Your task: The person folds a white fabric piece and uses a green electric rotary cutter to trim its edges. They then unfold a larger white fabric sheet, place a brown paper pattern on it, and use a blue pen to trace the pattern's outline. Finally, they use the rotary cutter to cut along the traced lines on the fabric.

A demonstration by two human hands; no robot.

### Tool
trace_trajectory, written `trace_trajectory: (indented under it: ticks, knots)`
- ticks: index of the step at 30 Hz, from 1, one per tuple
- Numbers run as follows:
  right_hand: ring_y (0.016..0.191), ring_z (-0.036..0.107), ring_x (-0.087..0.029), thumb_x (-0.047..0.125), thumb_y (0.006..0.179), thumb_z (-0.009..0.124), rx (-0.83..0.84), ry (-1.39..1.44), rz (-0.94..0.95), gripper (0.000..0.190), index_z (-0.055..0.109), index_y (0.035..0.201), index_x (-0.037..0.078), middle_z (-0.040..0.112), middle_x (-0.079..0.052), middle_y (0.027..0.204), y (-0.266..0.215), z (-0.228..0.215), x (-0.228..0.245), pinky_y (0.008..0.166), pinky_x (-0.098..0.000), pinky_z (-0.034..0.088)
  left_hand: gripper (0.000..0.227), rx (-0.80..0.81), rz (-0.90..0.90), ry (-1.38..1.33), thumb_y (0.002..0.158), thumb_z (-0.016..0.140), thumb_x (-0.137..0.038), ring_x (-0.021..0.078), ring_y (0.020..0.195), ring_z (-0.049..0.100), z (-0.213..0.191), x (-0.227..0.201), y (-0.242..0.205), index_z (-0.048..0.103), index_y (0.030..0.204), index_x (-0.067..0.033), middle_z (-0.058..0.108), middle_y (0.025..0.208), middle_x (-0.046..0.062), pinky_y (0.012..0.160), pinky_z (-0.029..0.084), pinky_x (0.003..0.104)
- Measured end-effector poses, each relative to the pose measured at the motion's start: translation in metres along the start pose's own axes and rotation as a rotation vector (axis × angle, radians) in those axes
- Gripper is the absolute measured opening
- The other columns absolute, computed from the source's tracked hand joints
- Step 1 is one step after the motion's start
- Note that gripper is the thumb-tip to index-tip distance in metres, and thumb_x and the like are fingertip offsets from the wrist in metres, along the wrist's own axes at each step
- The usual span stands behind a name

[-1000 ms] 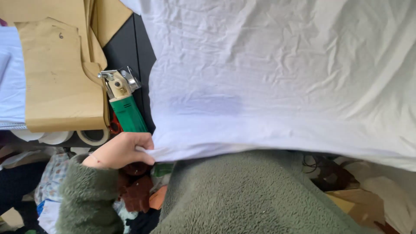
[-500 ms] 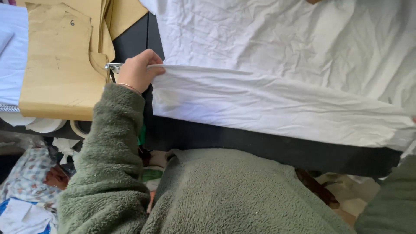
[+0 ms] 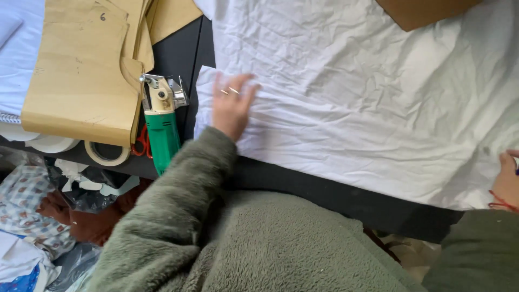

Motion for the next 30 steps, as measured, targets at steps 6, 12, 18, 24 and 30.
trace_trajectory:
  ticks: [6, 12, 18, 24, 30]
  knots:
    - [0.055, 0.053, -0.007, 0.027, 0.117, 0.051, 0.389, 0.309, 0.137, 0.038, 0.064, 0.094, -0.002, 0.070, -0.011, 0.083, -0.132, 0.134, 0.273, 0.048, -0.0228, 0.036, 0.086, 0.454, 0.180, -0.131, 0.098, 0.063, -0.050, 0.0235, 0.161, 0.019, 0.075, -0.134, -0.032, 0.030, 0.164, -0.0066, 0.024, 0.173, 0.009, 0.130, 0.013, 0.061]
    - [0.051, 0.053, -0.012, 0.039, 0.110, 0.052, 0.653, 0.023, 0.178, 0.044, 0.067, 0.092, 0.002, 0.071, -0.011, 0.076, -0.175, 0.199, 0.248, 0.048, -0.0286, 0.043, 0.099, 0.396, -0.098, 0.061, 0.095, 0.052, -0.074, 0.0314, 0.157, 0.010, 0.041, -0.032, -0.060, 0.011, 0.164, -0.0161, 0.004, 0.170, 0.014, 0.120, 0.002, 0.070]
    - [0.052, 0.056, -0.013, 0.040, 0.105, 0.051, 0.917, -0.008, 0.015, 0.042, 0.067, 0.091, 0.004, 0.070, -0.005, 0.071, -0.209, 0.208, 0.292, 0.052, -0.0296, 0.047, 0.095, 0.287, -0.346, 0.118, 0.096, 0.061, -0.060, 0.0393, 0.157, 0.013, -0.010, 0.011, -0.115, 0.016, 0.164, -0.0102, 0.009, 0.169, 0.023, 0.117, 0.015, 0.073]
    - [0.055, 0.059, -0.012, 0.043, 0.105, 0.051, 0.963, 0.031, -0.072, 0.046, 0.070, 0.091, 0.003, 0.070, -0.006, 0.069, -0.231, 0.222, 0.315, 0.056, -0.0285, 0.048, 0.029, -0.125, -0.349, 0.161, 0.103, 0.070, -0.021, 0.0226, 0.146, 0.053, -0.110, 0.022, -0.101, 0.070, 0.132, -0.0201, 0.061, 0.151, 0.000, 0.129, 0.023, 0.066]
    - [0.059, 0.057, -0.013, 0.042, 0.105, 0.052, 0.855, 0.042, -0.104, 0.044, 0.071, 0.097, 0.003, 0.070, -0.004, 0.075, -0.231, 0.198, 0.338, 0.058, -0.0289, 0.047, 0.037, -0.372, -0.750, 0.481, 0.097, 0.076, -0.032, 0.0406, 0.143, 0.038, -0.183, 0.208, -0.114, 0.070, 0.129, -0.0139, 0.055, 0.152, 0.017, 0.110, 0.004, 0.071]
Point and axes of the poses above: each hand's wrist, its own y-axis towards the middle knuckle, its own z-axis out of the palm, x = y × z, the point moved 1 cm from there along y, towards the middle knuckle
